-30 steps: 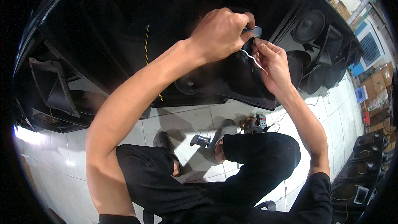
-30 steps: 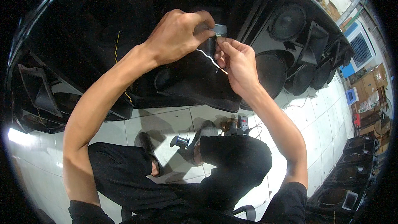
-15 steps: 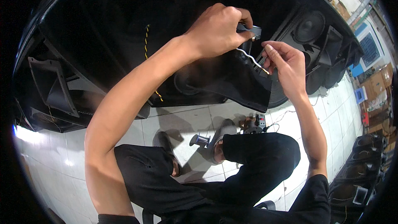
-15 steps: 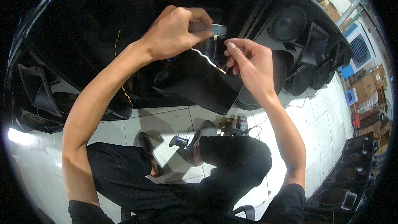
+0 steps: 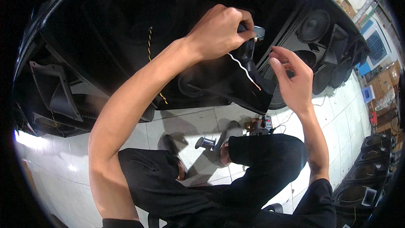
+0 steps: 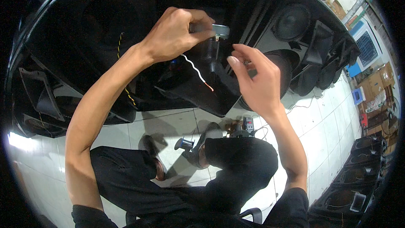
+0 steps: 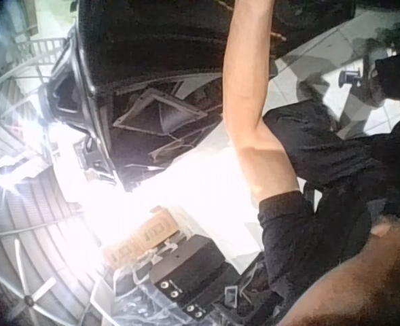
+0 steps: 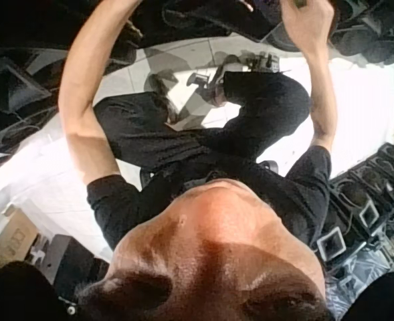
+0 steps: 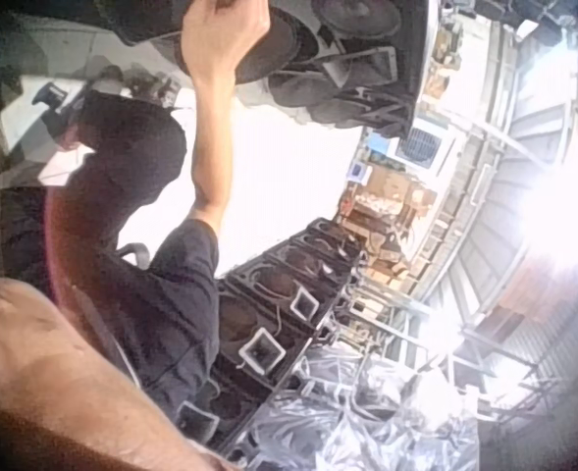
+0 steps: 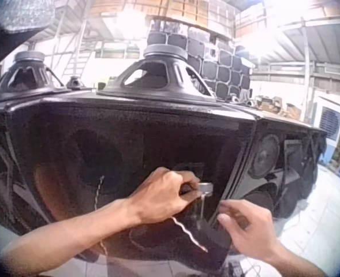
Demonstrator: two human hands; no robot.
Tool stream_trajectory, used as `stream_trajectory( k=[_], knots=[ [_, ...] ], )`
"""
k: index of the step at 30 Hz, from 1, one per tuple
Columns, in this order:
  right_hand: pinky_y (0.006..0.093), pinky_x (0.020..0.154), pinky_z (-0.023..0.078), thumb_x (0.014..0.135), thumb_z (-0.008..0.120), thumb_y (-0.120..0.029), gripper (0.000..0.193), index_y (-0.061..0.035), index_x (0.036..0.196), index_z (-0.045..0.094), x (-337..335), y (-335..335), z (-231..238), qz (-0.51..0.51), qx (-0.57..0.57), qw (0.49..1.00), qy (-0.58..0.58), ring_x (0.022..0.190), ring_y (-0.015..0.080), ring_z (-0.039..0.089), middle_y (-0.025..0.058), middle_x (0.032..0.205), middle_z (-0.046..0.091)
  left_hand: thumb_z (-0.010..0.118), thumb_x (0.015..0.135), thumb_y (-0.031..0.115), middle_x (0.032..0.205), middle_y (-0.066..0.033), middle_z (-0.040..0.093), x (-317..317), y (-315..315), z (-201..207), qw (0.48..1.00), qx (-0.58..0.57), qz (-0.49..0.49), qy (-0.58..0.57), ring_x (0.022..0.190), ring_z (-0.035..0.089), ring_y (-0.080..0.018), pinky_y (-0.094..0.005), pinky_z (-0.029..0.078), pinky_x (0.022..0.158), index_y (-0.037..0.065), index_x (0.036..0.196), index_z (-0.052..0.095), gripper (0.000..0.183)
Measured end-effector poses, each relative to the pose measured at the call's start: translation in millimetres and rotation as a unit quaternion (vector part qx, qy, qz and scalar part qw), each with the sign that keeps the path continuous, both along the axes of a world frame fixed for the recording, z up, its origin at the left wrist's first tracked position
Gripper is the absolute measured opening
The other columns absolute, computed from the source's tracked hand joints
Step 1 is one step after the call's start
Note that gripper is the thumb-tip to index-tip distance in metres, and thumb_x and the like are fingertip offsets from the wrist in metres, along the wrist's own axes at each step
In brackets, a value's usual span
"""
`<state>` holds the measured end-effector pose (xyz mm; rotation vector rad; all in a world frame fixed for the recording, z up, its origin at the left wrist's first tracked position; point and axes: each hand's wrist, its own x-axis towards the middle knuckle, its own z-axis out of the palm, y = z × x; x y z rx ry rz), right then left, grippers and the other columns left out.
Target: The person sits on the floor and installs a speaker into a black enclosure. They connect wires to the speaker terminals, then use a soldering iron and solder to secure the connections. The person repeats the soldering process on another connection point.
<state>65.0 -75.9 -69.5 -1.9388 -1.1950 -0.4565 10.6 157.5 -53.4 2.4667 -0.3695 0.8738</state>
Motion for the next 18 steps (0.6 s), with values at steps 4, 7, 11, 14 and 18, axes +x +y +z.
stream_trajectory(
  k=[4, 7, 11, 14, 18],
  knots=[
    [0.0285, 0.076, 0.053, 0.095, 0.067, -0.013, 0.025, 0.0001, 0.117, 0.068, -7.6, -18.3, -7.4, -0.003, 0.002, 0.999, 0.044, 0.09, 0.017, 0.07, 0.0123, 0.102, 0.074, 0.073, 0.086, 0.018, 0.093, -0.0205, 0.074, -4.5, 2.5, 3.8, 1.0, 0.004, 0.015, 0.022, 0.084, 0.075, -0.0282, -0.0362, 0.059, 0.08, -0.004, 0.102, 0.073, 0.027],
    [0.0275, 0.077, 0.052, 0.097, 0.066, -0.014, 0.026, 0.0004, 0.118, 0.068, -8.7, -29.5, -10.7, -0.008, -0.012, 0.999, 0.038, 0.091, 0.0162, 0.068, 0.0114, 0.103, 0.074, 0.074, 0.086, 0.019, 0.093, -0.02, 0.075, -3.5, 1.2, 4.4, 0.999, 0.002, 0.018, 0.029, 0.085, 0.075, -0.0274, -0.0353, 0.058, 0.08, -0.004, 0.103, 0.074, 0.028],
    [0.0294, 0.074, 0.054, 0.093, 0.068, -0.01, 0.023, 0.0029, 0.113, 0.069, -13.0, -34.0, -12.1, -0.008, 0.01, 0.999, 0.039, 0.088, 0.0186, 0.071, 0.0142, 0.097, 0.073, 0.074, 0.086, 0.019, 0.096, -0.0188, 0.075, -4.0, -2.1, 7.5, 0.999, 0.004, 0.024, 0.044, 0.087, 0.075, -0.0265, -0.0347, 0.058, 0.081, -0.002, 0.103, 0.074, 0.027],
    [0.0297, 0.073, 0.054, 0.094, 0.068, -0.009, 0.023, 0.0027, 0.113, 0.069, -16.7, -38.2, -12.9, -0.009, 0.022, 0.999, 0.045, 0.087, 0.0185, 0.07, 0.014, 0.097, 0.073, 0.073, 0.087, 0.02, 0.101, -0.0181, 0.075, -6.1, -3.8, 12.6, 0.998, 0.018, 0.04, 0.044, 0.093, 0.074, -0.0263, -0.0348, 0.058, 0.083, 0.0, 0.104, 0.074, 0.026],
    [0.0292, 0.074, 0.053, 0.094, 0.067, -0.01, 0.022, 0.0014, 0.114, 0.069, -14.7, -52.5, -19.9, -0.042, 0.037, 0.998, 0.017, 0.086, 0.0166, 0.07, 0.0127, 0.098, 0.073, 0.073, 0.09, 0.023, 0.108, -0.0156, 0.074, -13.5, 2.8, 18.2, 0.998, 0.017, 0.054, -0.04, 0.099, 0.073, -0.0252, -0.0352, 0.057, 0.091, 0.003, 0.104, 0.075, 0.025]
  ],
)
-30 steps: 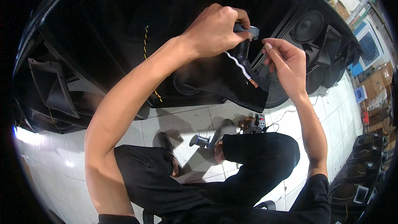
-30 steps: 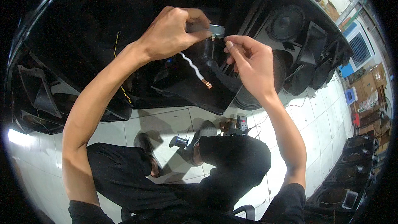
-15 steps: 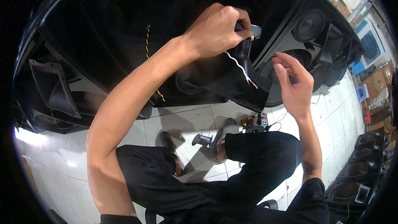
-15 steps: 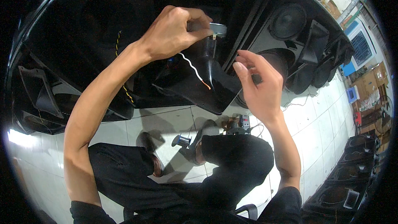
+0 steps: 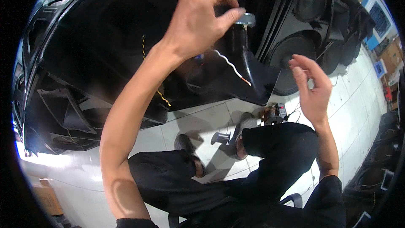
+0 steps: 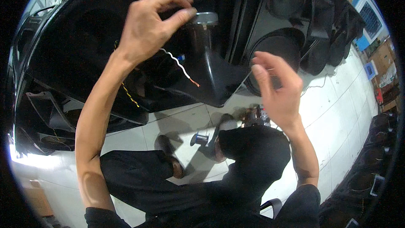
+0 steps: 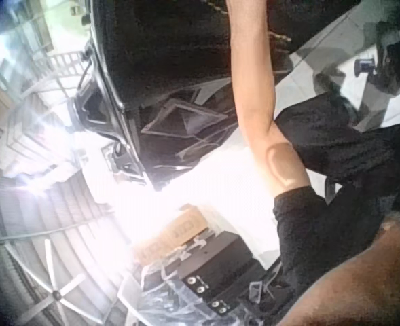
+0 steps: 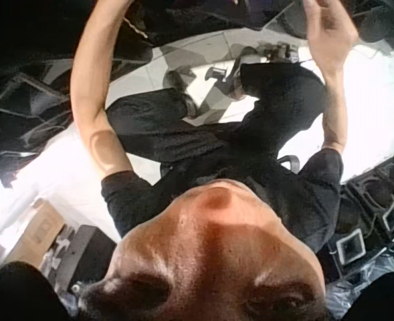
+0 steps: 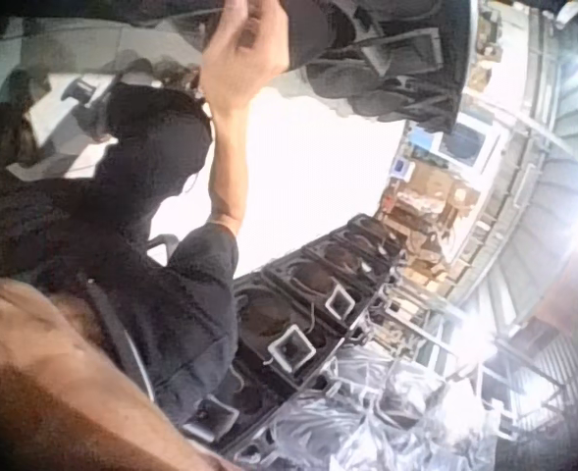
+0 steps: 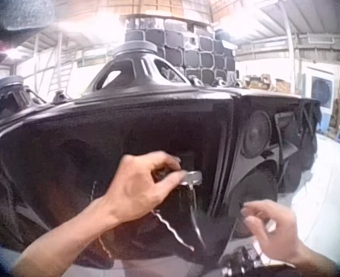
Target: The person sits on the floor and installs a speaker into a black enclosure. They connect wires to the speaker terminals, then use a soldering iron and solder to secure the connections. The person repeats the soldering process on another connection point.
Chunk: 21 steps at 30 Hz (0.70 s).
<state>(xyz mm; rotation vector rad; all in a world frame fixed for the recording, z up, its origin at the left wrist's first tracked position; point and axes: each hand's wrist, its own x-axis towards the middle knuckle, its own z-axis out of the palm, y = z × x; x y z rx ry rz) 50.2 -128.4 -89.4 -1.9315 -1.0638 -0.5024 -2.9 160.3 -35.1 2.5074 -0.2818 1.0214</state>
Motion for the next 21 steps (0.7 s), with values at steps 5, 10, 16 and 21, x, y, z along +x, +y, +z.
stream_trajectory(
  k=[5, 10, 16, 21],
  knots=[
    [0.027, 0.071, 0.053, 0.099, 0.063, -0.014, 0.022, -0.0006, 0.115, 0.071, -4.2, -40.0, -38.7, -0.106, 0.101, 0.986, 0.086, 0.082, 0.0138, 0.068, 0.0104, 0.094, 0.074, 0.067, 0.096, 0.022, 0.102, -0.0105, 0.073, -78.8, 31.0, 8.5, 0.964, 0.085, -0.037, -0.249, 0.09, 0.07, -0.0171, -0.0258, 0.053, 0.076, -0.001, 0.117, 0.067, 0.031],
    [0.0276, 0.064, 0.05, 0.1, 0.059, -0.021, 0.029, 0.0047, 0.106, 0.072, -25.7, -104.2, -76.6, -0.056, 0.146, 0.938, 0.31, 0.072, 0.0141, 0.063, 0.0093, 0.079, 0.068, 0.072, 0.076, 0.009, 0.081, -0.009, 0.058, -144.9, 10.8, -58.9, 0.969, 0.198, -0.13, 0.065, 0.074, 0.059, -0.0189, -0.0312, 0.045, 0.063, 0.005, 0.094, 0.065, 0.02],
    [0.0286, 0.068, 0.05, 0.097, 0.058, -0.036, 0.044, 0.0047, 0.099, 0.072, -46.8, -97.2, -83.6, -0.043, 0.201, 0.832, 0.516, 0.071, 0.0158, 0.064, 0.0115, 0.078, 0.07, 0.067, 0.089, 0.025, 0.098, -0.022, 0.064, -142.7, -46.2, -256.6, 0.792, 0.178, -0.22, 0.541, 0.099, 0.062, -0.0373, -0.0467, 0.049, 0.084, 0.0, 0.108, 0.059, 0.032],
    [0.028, 0.072, 0.049, 0.097, 0.055, -0.038, 0.046, 0.005, 0.097, 0.073, -41.7, -85.0, -87.4, -0.022, 0.171, 0.846, 0.505, 0.071, 0.0163, 0.064, 0.0115, 0.078, 0.07, 0.073, 0.078, 0.019, 0.096, -0.017, 0.062, -124.6, -93.5, -387.8, 0.865, 0.168, -0.128, 0.456, 0.1, 0.058, -0.0352, -0.0467, 0.045, 0.089, -0.001, 0.102, 0.06, 0.034]
  ],
)
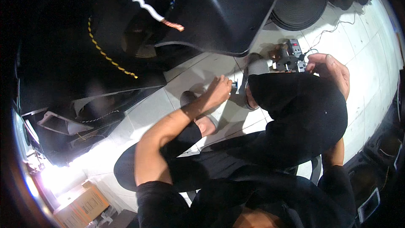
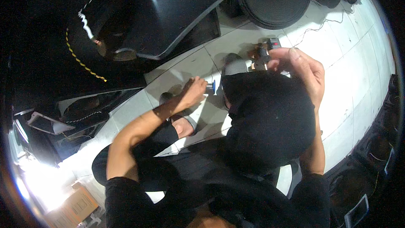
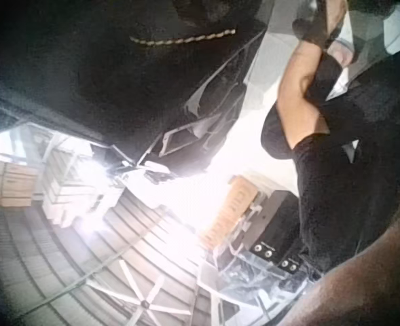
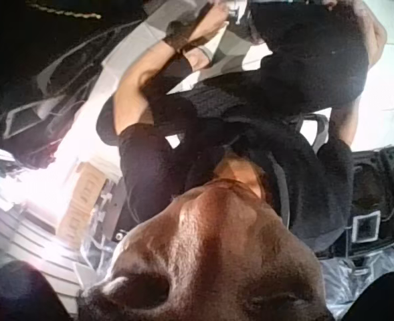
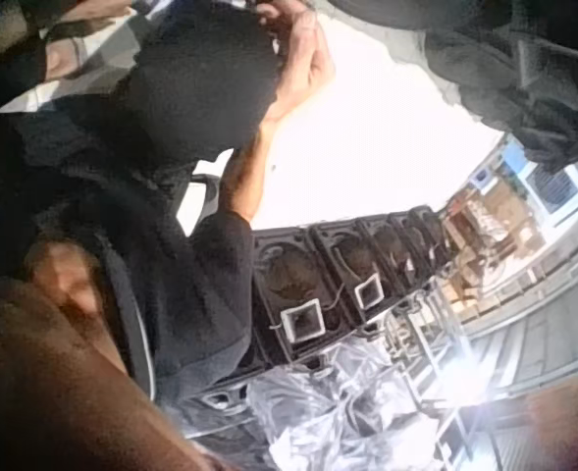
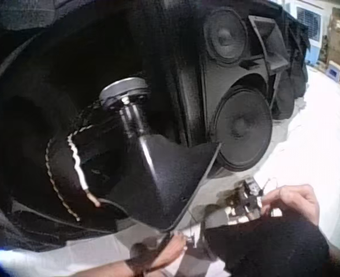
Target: The person sits on the floor and installs a speaker into a black enclosure. They connect wires to the speaker terminals, then use a soldering iron and solder to secure the connections. The person repeats the soldering process on another connection point.
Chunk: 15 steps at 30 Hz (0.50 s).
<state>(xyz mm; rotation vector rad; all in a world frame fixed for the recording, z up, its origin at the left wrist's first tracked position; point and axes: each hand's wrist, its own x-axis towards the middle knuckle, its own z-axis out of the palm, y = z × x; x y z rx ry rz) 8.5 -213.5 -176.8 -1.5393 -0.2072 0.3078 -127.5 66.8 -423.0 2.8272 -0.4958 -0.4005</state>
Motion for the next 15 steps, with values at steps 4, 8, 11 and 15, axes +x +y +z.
stream_trajectory(
  k=[4, 8, 11, 15],
  knots=[
    [0.0287, 0.071, 0.049, 0.096, 0.055, -0.038, 0.046, 0.0037, 0.096, 0.074, -1.8, 1.9, 1.3, -0.001, 0.014, 1.0, 0.003, 0.071, 0.0165, 0.063, 0.0118, 0.078, 0.069, 0.067, 0.077, 0.011, 0.096, -0.0172, 0.067, 2.4, -29.4, -47.0, 0.998, 0.013, 0.061, -0.026, 0.102, 0.061, -0.0319, -0.0468, 0.041, 0.095, 0.0, 0.097, 0.063, 0.023],
    [0.0286, 0.069, 0.048, 0.097, 0.053, -0.04, 0.047, 0.0025, 0.096, 0.074, -1.3, 2.0, -0.9, 0.002, 0.021, 1.0, 0.015, 0.072, 0.0161, 0.062, 0.0106, 0.076, 0.068, 0.068, 0.082, 0.014, 0.096, -0.0199, 0.071, 15.0, -25.0, -28.0, 0.969, -0.139, 0.19, 0.076, 0.097, 0.067, -0.0347, -0.0429, 0.047, 0.091, -0.001, 0.106, 0.065, 0.029],
    [0.0286, 0.069, 0.048, 0.098, 0.055, -0.038, 0.045, 0.0026, 0.096, 0.073, 0.7, 2.8, -7.9, -0.002, 0.049, 0.998, 0.039, 0.071, 0.0151, 0.063, 0.0095, 0.077, 0.068, 0.077, 0.082, 0.029, 0.106, -0.0202, 0.072, 31.4, -13.8, 29.3, 0.877, -0.338, 0.313, 0.133, 0.1, 0.069, -0.0355, -0.0387, 0.052, 0.088, 0.001, 0.118, 0.063, 0.047],
    [0.0256, 0.066, 0.048, 0.099, 0.06, -0.025, 0.03, 0.0024, 0.1, 0.072, 5.7, -0.3, -41.1, -0.07, 0.024, 0.994, 0.078, 0.071, 0.0107, 0.062, 0.0065, 0.081, 0.07, 0.073, 0.087, 0.021, 0.11, -0.0136, 0.071, 46.1, 7.2, 142.6, 0.869, -0.392, 0.184, 0.239, 0.103, 0.067, -0.0204, -0.0341, 0.05, 0.093, 0.0, 0.121, 0.063, 0.041]
  ],
)
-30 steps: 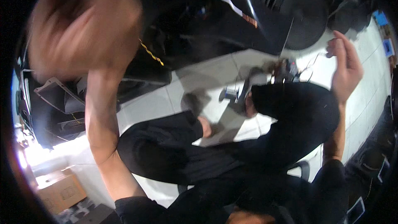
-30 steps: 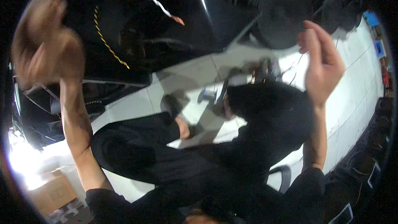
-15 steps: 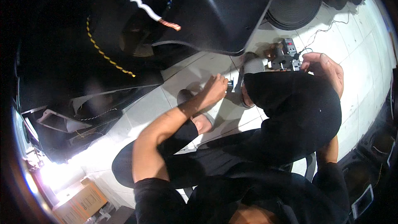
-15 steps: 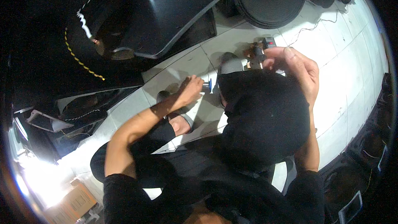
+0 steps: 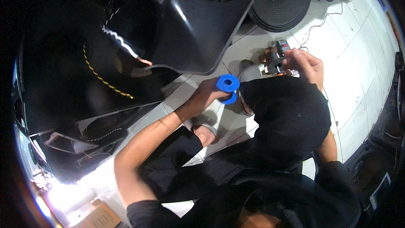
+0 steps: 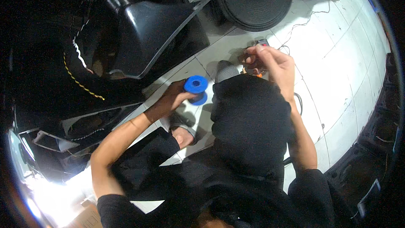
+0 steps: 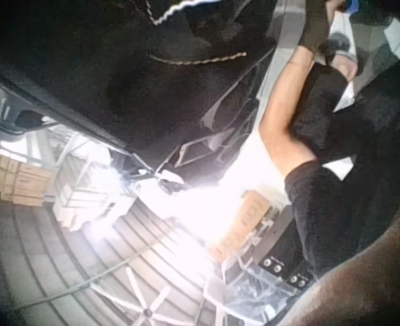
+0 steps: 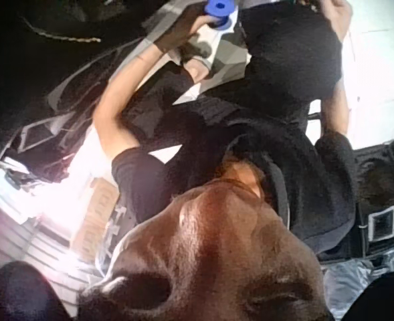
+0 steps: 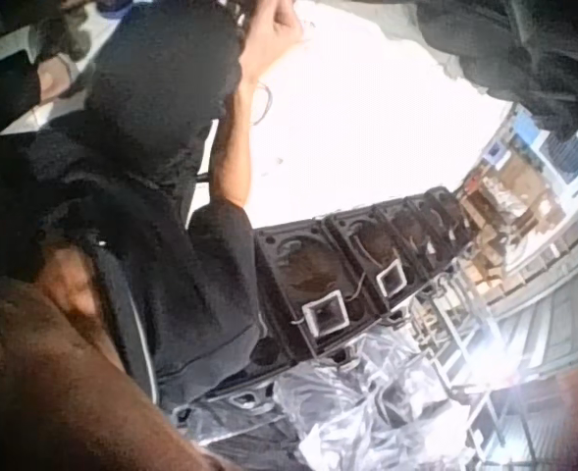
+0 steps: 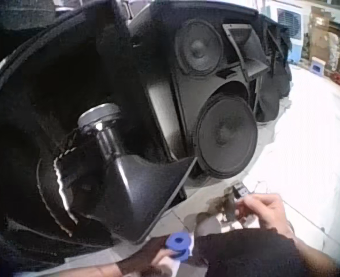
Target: The person sits on the floor and installs a speaker into a black enclosure. They connect wires to the speaker terminals, then use a soldering iron and solder to secure the connections. The person repeats the soldering process on another connection point.
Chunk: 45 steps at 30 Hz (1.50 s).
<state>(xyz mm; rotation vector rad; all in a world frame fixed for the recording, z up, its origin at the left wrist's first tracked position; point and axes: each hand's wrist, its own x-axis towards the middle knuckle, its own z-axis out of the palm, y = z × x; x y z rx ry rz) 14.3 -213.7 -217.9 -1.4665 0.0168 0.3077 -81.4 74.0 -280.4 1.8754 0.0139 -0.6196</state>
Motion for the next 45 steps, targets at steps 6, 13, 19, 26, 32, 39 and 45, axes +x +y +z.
stream_trajectory(
  k=[6, 13, 19, 26, 32, 39, 45],
  knots=[
    [0.0227, 0.066, 0.049, 0.097, 0.067, -0.022, 0.026, 0.0018, 0.105, 0.074, 4.0, -19.1, -14.5, 0.036, -0.078, 0.995, -0.059, 0.072, 0.0096, 0.062, 0.0062, 0.085, 0.071, 0.073, 0.091, 0.02, 0.132, -0.0184, 0.062, -47.6, 8.8, 111.6, 0.919, -0.323, 0.171, 0.15, 0.122, 0.062, -0.0302, -0.0462, 0.043, 0.111, -0.004, 0.136, 0.051, 0.056],
    [0.0399, 0.086, 0.053, 0.085, 0.077, -0.024, 0.028, 0.0006, 0.099, 0.075, 37.8, 14.3, 100.1, 0.338, -0.084, 0.801, -0.487, 0.096, 0.0288, 0.067, 0.0138, 0.096, 0.073, 0.082, 0.083, 0.03, 0.126, -0.0232, 0.062, -54.4, -6.2, 179.3, 0.935, -0.302, 0.143, 0.116, 0.116, 0.063, -0.0336, -0.0497, 0.047, 0.104, -0.006, 0.134, 0.05, 0.07],
    [0.0393, 0.067, 0.052, 0.086, 0.072, -0.018, 0.02, 0.0014, 0.088, 0.076, 21.1, 48.0, 130.3, 0.498, 0.046, 0.723, -0.477, 0.075, 0.0319, 0.069, 0.0188, 0.078, 0.071, 0.076, 0.085, 0.044, 0.098, -0.0153, 0.063, -72.6, -17.4, 219.0, 0.967, -0.179, 0.18, 0.0, 0.09, 0.064, -0.0309, -0.0453, 0.054, 0.083, -0.003, 0.124, 0.055, 0.064],
    [0.0317, 0.053, 0.051, 0.088, 0.069, -0.016, 0.019, 0.0011, 0.084, 0.077, 21.9, 48.4, 135.6, 0.322, 0.055, 0.769, -0.549, 0.054, 0.0229, 0.065, 0.0141, 0.066, 0.07, 0.071, 0.082, 0.063, 0.095, -0.0075, 0.055, -79.3, -11.4, 207.9, 0.936, -0.181, 0.269, -0.136, 0.082, 0.058, -0.0214, -0.0351, 0.052, 0.072, 0.004, 0.136, 0.047, 0.083],
    [0.0276, 0.066, 0.056, 0.096, 0.067, -0.022, 0.022, -0.0013, 0.1, 0.076, 60.7, -37.3, 80.4, 0.048, -0.166, 0.875, -0.452, 0.072, 0.0167, 0.07, 0.0099, 0.082, 0.074, 0.066, 0.089, 0.055, 0.115, -0.0089, 0.052, -124.4, 58.3, 213.7, 0.796, -0.352, 0.441, -0.221, 0.098, 0.059, -0.0242, -0.0369, 0.057, 0.089, 0.004, 0.152, 0.026, 0.091],
    [0.039, 0.059, 0.055, 0.09, 0.057, -0.006, 0.056, -0.0094, 0.145, 0.046, 38.7, -145.1, -191.5, 0.306, -0.554, 0.615, -0.471, 0.069, 0.0257, 0.066, 0.0124, 0.084, 0.065, 0.068, 0.094, 0.032, 0.138, -0.0207, 0.054, -128.9, 78.9, 234.2, 0.844, -0.283, 0.359, -0.282, 0.114, 0.064, -0.0293, -0.0427, 0.05, 0.106, 0.0, 0.145, 0.038, 0.067],
    [0.0356, 0.064, 0.058, 0.088, 0.061, -0.004, 0.085, -0.0187, 0.159, 0.017, 20.2, -153.1, -253.2, 0.448, -0.558, 0.517, -0.47, 0.068, 0.0201, 0.066, 0.0122, 0.092, 0.064, 0.062, 0.098, 0.037, 0.134, -0.0268, 0.057, -86.3, 59.6, 252.4, 0.813, -0.335, 0.31, -0.361, 0.105, 0.07, -0.0312, -0.0351, 0.064, 0.076, -0.004, 0.136, 0.048, 0.057]
  ],
)
